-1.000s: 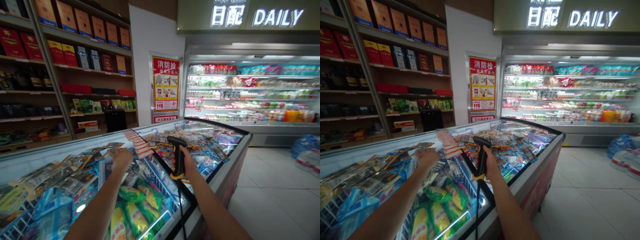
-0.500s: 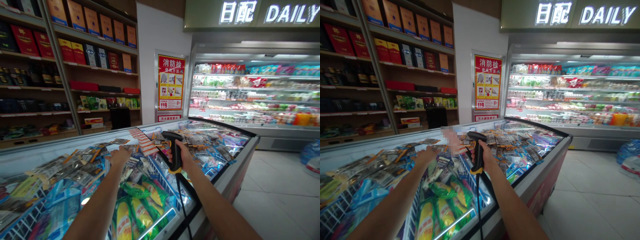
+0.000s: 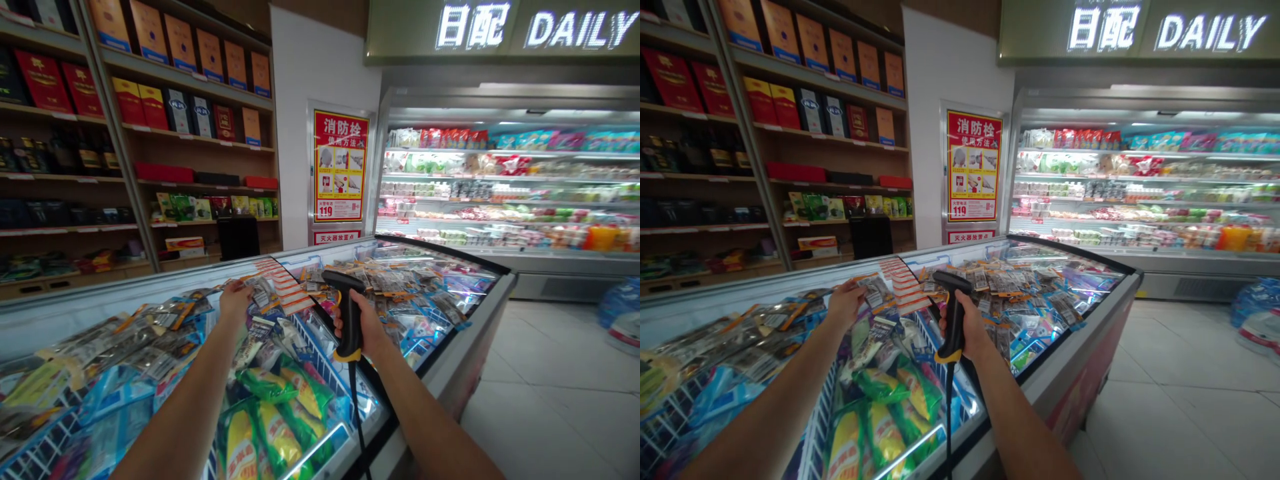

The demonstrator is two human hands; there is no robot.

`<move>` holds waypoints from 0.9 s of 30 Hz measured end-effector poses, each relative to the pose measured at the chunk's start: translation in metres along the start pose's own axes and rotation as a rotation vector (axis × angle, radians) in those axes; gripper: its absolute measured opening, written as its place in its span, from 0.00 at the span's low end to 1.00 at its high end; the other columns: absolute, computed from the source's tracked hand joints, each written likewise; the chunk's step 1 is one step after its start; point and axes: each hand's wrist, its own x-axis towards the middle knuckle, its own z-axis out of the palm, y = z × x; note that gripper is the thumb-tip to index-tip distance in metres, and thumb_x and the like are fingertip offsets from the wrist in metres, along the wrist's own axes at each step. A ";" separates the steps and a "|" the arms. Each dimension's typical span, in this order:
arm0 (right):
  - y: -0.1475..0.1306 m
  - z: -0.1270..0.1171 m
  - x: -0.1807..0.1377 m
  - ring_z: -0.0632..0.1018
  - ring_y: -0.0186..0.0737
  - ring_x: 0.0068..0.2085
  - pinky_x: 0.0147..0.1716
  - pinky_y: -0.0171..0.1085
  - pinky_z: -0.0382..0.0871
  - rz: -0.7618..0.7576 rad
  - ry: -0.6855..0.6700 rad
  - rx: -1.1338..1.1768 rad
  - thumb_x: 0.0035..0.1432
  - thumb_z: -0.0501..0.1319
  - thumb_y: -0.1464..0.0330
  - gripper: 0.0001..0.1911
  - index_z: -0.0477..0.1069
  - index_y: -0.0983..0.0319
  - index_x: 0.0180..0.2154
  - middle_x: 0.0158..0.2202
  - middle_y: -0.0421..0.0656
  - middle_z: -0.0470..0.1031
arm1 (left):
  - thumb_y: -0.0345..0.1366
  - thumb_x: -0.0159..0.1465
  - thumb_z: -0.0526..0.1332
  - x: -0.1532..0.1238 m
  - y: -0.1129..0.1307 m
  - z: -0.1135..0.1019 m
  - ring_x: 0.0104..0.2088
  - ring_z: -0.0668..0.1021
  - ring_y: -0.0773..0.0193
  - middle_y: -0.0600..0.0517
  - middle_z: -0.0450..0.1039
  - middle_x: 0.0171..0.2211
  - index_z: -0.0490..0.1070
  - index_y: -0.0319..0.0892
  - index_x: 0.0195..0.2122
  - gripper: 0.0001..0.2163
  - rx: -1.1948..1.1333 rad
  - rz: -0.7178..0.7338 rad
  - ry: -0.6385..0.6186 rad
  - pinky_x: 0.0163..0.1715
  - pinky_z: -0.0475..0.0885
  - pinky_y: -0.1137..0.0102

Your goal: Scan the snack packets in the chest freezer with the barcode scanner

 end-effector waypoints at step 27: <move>-0.010 -0.006 -0.009 0.67 0.31 0.15 0.13 0.30 0.61 -0.045 0.031 0.053 0.51 0.55 0.57 0.15 0.65 0.64 0.26 0.16 0.38 0.67 | 0.28 0.43 0.59 -0.039 -0.006 0.053 0.24 0.73 0.67 0.53 0.72 0.24 0.70 0.39 0.32 0.12 -0.008 0.045 -0.203 0.26 0.68 0.71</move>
